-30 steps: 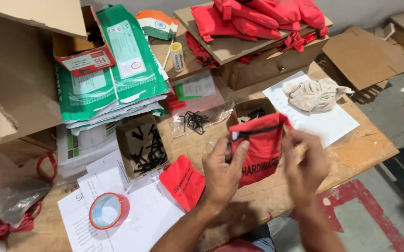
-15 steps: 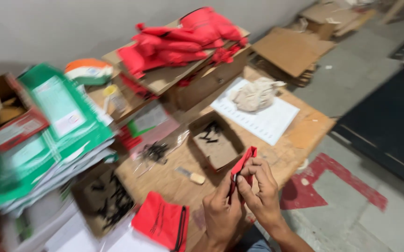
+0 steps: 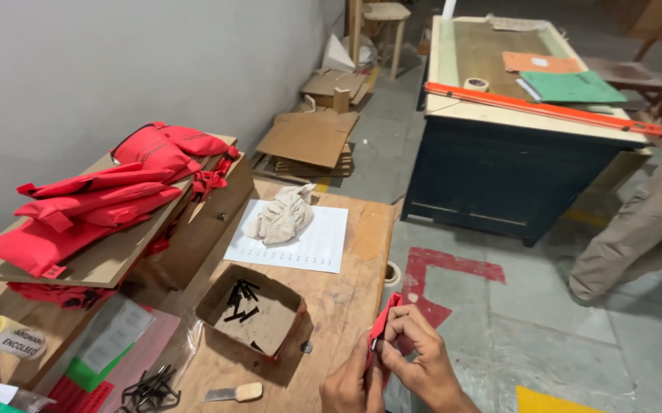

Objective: Sorting various screws, bolts, and allen keys into boxes and labeling them using hardware bags.

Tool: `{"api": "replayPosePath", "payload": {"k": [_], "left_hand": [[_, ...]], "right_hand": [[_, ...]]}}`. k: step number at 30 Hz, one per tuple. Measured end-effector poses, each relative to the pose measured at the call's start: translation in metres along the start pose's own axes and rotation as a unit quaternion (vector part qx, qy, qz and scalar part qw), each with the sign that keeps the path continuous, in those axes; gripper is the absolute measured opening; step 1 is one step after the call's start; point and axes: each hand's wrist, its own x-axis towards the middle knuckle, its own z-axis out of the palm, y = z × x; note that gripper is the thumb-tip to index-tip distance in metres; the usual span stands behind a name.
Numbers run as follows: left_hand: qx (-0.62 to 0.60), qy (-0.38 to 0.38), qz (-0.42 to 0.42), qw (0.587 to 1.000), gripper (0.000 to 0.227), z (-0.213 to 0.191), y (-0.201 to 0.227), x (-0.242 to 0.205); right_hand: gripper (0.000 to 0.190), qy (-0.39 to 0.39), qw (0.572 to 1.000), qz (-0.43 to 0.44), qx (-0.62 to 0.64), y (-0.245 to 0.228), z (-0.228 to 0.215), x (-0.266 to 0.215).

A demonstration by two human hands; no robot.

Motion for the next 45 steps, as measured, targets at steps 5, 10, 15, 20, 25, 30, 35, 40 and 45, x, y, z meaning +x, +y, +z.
{"api": "replayPosePath", "payload": {"k": [5,10,15,20,25,30,35,40,45], "left_hand": [[-0.026,0.019,-0.047,0.998,0.037,-0.02,0.015,0.005],[-0.095,0.037,-0.077,0.992,0.033,-0.038,0.036,0.012],[-0.075,0.044,-0.02,0.996,0.032,-0.038,0.032,0.009],[-0.047,0.047,0.016,0.998,0.03,-0.037,0.036,0.007],[-0.04,0.017,-0.041,0.998,0.028,-0.044,0.044,0.009],[-0.009,0.054,-0.007,0.998,0.026,-0.043,0.034,0.004],[0.014,0.098,0.003,0.995,0.022,-0.035,0.025,-0.001],[0.051,0.097,-0.029,0.994,0.022,-0.038,0.027,0.0],[0.069,0.096,-0.03,0.993,0.026,-0.038,0.004,-0.008]], "right_hand": [[0.016,0.036,0.997,-0.05,-0.037,-0.02,0.012,-0.007],[0.014,0.052,0.989,-0.113,-0.086,-0.029,0.015,-0.014],[0.014,0.086,0.98,-0.145,-0.109,-0.032,0.018,-0.022],[0.014,0.092,0.98,-0.143,-0.107,-0.033,0.017,-0.027],[0.014,0.088,0.978,-0.154,-0.106,-0.035,0.018,-0.028],[0.013,0.089,0.977,-0.153,-0.12,-0.041,0.022,-0.024],[0.012,0.078,0.98,-0.148,-0.109,-0.043,0.023,-0.023],[0.012,0.105,0.975,-0.149,-0.125,-0.036,0.024,-0.022],[0.01,0.111,0.984,-0.104,-0.096,-0.035,0.024,-0.018]]}}
